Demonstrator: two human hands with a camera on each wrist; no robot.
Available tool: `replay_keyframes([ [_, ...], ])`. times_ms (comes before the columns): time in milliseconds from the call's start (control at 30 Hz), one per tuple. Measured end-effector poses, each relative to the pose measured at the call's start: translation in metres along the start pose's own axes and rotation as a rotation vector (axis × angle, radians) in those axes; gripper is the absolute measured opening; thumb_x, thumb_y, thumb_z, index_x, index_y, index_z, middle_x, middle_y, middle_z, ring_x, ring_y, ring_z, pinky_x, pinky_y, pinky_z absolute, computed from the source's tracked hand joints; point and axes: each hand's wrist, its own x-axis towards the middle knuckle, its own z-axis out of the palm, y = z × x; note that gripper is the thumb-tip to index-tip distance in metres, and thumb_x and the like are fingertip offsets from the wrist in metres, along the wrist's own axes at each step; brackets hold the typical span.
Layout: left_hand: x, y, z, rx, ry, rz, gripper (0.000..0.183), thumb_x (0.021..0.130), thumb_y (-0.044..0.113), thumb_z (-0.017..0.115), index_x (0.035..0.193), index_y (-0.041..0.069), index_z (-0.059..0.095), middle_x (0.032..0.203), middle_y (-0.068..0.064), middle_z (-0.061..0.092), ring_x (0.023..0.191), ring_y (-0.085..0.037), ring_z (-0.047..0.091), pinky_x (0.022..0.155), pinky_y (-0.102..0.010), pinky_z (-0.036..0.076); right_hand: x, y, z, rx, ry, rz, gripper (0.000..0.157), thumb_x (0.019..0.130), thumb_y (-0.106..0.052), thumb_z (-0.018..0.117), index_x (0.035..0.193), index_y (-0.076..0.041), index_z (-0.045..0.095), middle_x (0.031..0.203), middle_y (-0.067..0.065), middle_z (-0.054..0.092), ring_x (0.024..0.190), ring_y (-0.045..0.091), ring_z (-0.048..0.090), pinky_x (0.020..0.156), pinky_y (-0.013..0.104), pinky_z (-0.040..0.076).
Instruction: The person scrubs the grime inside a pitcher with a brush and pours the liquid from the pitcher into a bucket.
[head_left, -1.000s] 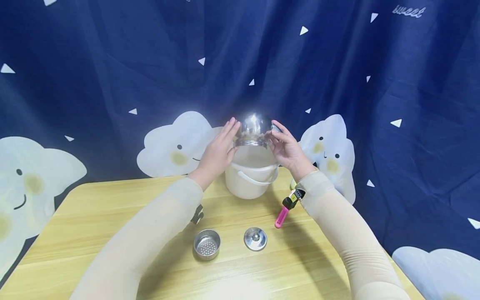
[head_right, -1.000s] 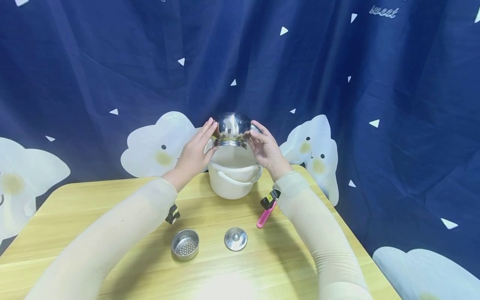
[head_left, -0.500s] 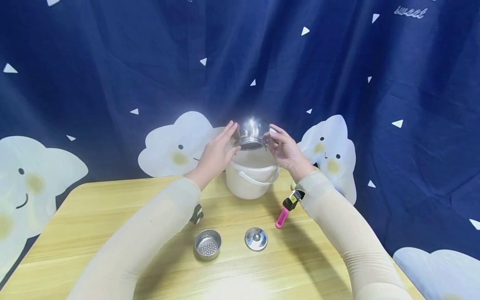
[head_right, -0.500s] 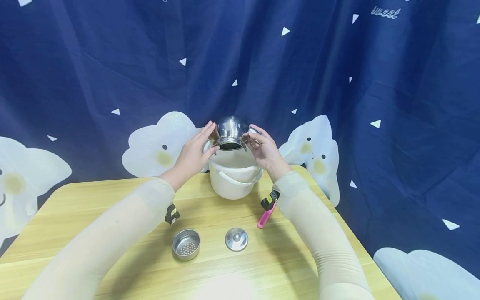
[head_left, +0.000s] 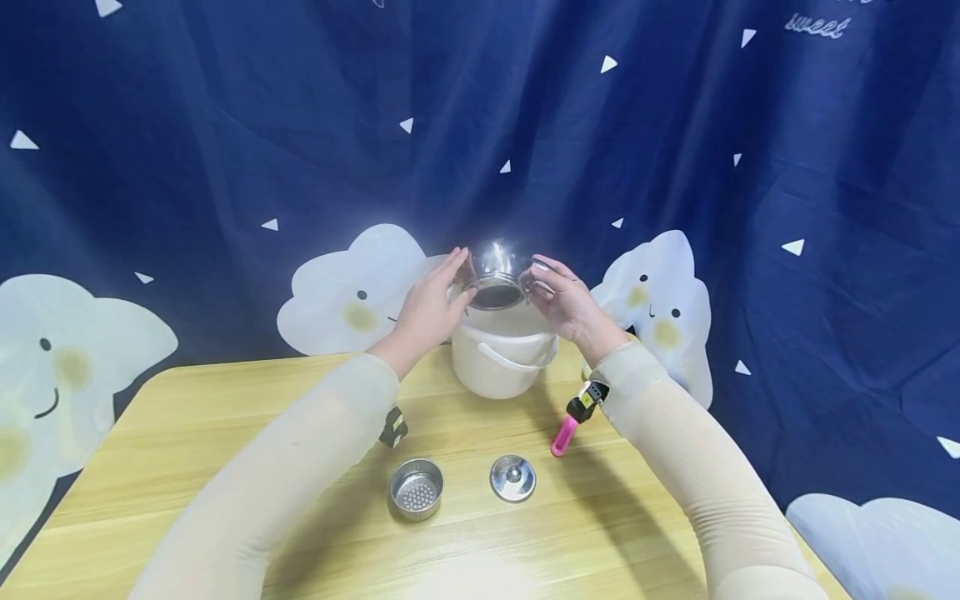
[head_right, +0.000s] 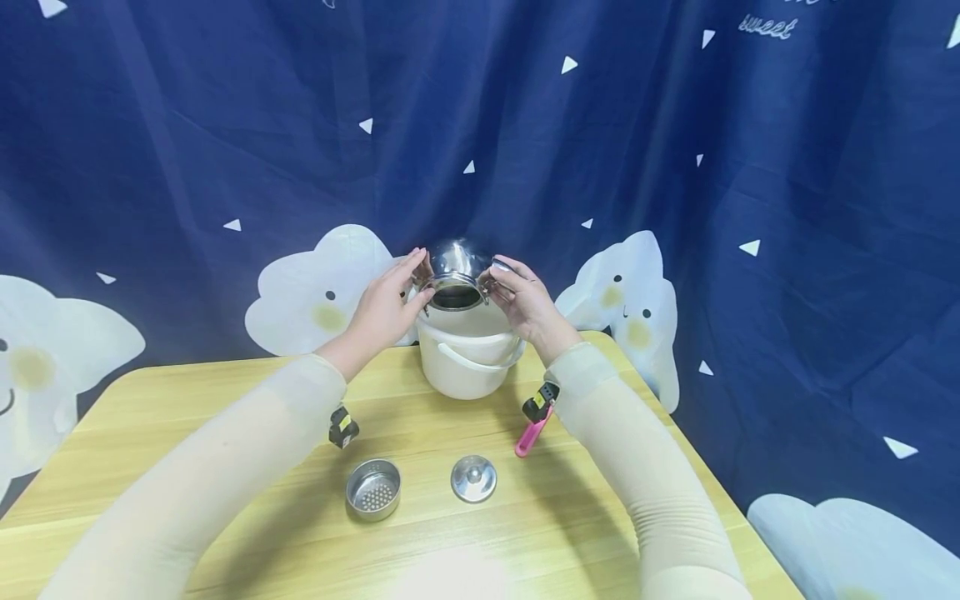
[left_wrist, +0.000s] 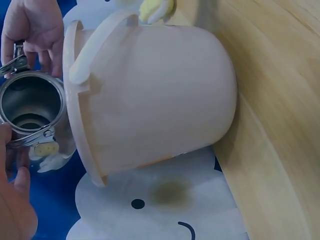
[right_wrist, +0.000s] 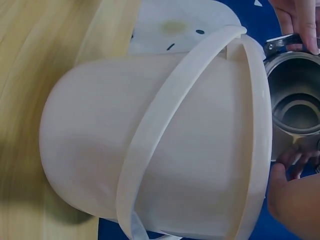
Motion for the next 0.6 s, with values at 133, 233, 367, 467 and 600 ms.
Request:
replay_keyframes([
  [133, 0.000, 0.002, -0.004, -0.023, -0.027, -0.025, 0.065, 0.100, 0.026, 0.063, 0.157, 0.020, 0.034, 0.161, -0.003, 0.031, 0.127, -0.029, 0.058, 0.114, -0.044, 0.038, -0.001, -0.001, 0.000, -0.023, -0.012, 0.006, 0.019, 0.102, -0.002, 0.053, 0.106, -0.017, 0.064, 0.084, 0.003, 0.073, 0.080, 0.017, 0.067, 0.077, 0.024, 0.055],
  [233, 0.001, 0.003, -0.007, -0.051, -0.050, -0.047, 0.065, 0.100, 0.026, 0.063, 0.157, 0.019, 0.034, 0.161, -0.003, 0.033, 0.125, -0.030, 0.059, 0.112, -0.041, 0.041, -0.002, -0.002, 0.002, -0.059, -0.008, 0.021, 0.016, 0.102, -0.003, 0.055, 0.109, -0.015, 0.061, 0.084, 0.004, 0.073, 0.080, 0.018, 0.066, 0.079, 0.025, 0.056],
  [367, 0.003, 0.003, -0.010, -0.065, -0.081, -0.077, 0.064, 0.099, 0.027, 0.064, 0.156, 0.017, 0.036, 0.158, -0.005, 0.038, 0.126, -0.030, 0.059, 0.112, -0.041, 0.041, -0.003, -0.005, 0.006, -0.106, 0.030, 0.063, 0.014, 0.102, -0.004, 0.057, 0.110, -0.015, 0.058, 0.084, 0.003, 0.072, 0.080, 0.017, 0.066, 0.080, 0.026, 0.057],
  [467, 0.005, 0.004, -0.012, -0.069, -0.098, -0.105, 0.064, 0.099, 0.029, 0.063, 0.156, 0.017, 0.036, 0.155, -0.007, 0.043, 0.126, -0.030, 0.058, 0.112, -0.042, 0.042, -0.003, -0.007, 0.008, -0.133, 0.064, 0.101, 0.012, 0.101, -0.005, 0.058, 0.108, -0.015, 0.058, 0.084, 0.002, 0.072, 0.083, 0.017, 0.065, 0.080, 0.026, 0.057],
  [600, 0.006, 0.008, -0.016, -0.072, -0.113, -0.144, 0.064, 0.100, 0.030, 0.062, 0.156, 0.016, 0.036, 0.150, -0.010, 0.049, 0.127, -0.030, 0.057, 0.112, -0.045, 0.041, -0.005, -0.011, 0.011, -0.172, 0.072, 0.120, 0.011, 0.101, -0.007, 0.058, 0.106, -0.016, 0.058, 0.085, 0.000, 0.072, 0.088, 0.017, 0.064, 0.081, 0.026, 0.057],
])
